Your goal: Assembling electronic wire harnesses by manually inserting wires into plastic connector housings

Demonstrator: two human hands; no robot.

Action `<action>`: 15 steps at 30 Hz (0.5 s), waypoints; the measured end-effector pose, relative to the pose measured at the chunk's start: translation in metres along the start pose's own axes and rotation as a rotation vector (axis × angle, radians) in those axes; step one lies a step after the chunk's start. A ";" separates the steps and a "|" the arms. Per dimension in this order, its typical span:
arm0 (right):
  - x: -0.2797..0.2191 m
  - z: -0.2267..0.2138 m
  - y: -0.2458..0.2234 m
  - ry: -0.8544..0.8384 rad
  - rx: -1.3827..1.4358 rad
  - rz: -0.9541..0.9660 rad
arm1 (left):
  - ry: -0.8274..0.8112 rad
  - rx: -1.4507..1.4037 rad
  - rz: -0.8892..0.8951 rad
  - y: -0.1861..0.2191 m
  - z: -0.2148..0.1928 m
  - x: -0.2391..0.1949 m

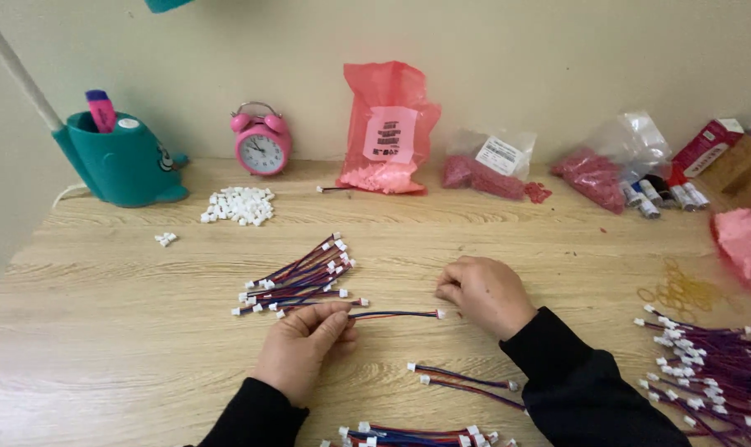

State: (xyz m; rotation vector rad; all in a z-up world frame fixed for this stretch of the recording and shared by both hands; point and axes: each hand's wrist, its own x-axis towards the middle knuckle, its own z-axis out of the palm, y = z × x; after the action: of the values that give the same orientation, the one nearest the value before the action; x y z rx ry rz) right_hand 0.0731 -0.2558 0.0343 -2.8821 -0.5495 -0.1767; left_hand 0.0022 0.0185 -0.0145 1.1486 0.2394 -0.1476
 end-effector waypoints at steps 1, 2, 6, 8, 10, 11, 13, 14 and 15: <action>0.000 -0.002 -0.002 0.003 0.000 -0.007 | 0.004 -0.001 0.006 -0.001 0.002 0.001; 0.000 -0.004 -0.005 -0.012 -0.017 -0.019 | 0.030 -0.017 0.004 -0.002 0.004 0.001; 0.002 0.006 -0.002 0.013 -0.149 -0.091 | 0.098 0.004 0.014 0.001 0.010 -0.002; 0.000 -0.002 -0.007 0.049 -0.013 -0.054 | 0.111 -0.013 0.033 -0.003 0.010 0.001; -0.002 -0.010 -0.010 0.079 0.127 -0.015 | 0.124 -0.027 0.048 -0.006 0.008 0.004; -0.002 -0.015 -0.010 0.140 0.201 0.040 | 0.115 -0.047 0.057 -0.008 0.007 0.006; -0.010 -0.034 -0.024 0.197 0.277 0.099 | 0.106 -0.064 0.062 -0.007 0.007 0.006; -0.015 -0.048 -0.038 0.212 0.506 0.203 | 0.111 -0.081 0.051 -0.004 0.009 0.004; -0.021 -0.061 -0.053 0.225 0.735 0.307 | 0.115 -0.097 0.039 -0.002 0.010 0.002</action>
State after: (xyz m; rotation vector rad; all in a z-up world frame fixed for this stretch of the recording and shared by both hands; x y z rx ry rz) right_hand 0.0291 -0.2285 0.1001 -2.1521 -0.0865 -0.1962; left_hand 0.0048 0.0082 -0.0129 1.0657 0.3226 -0.0348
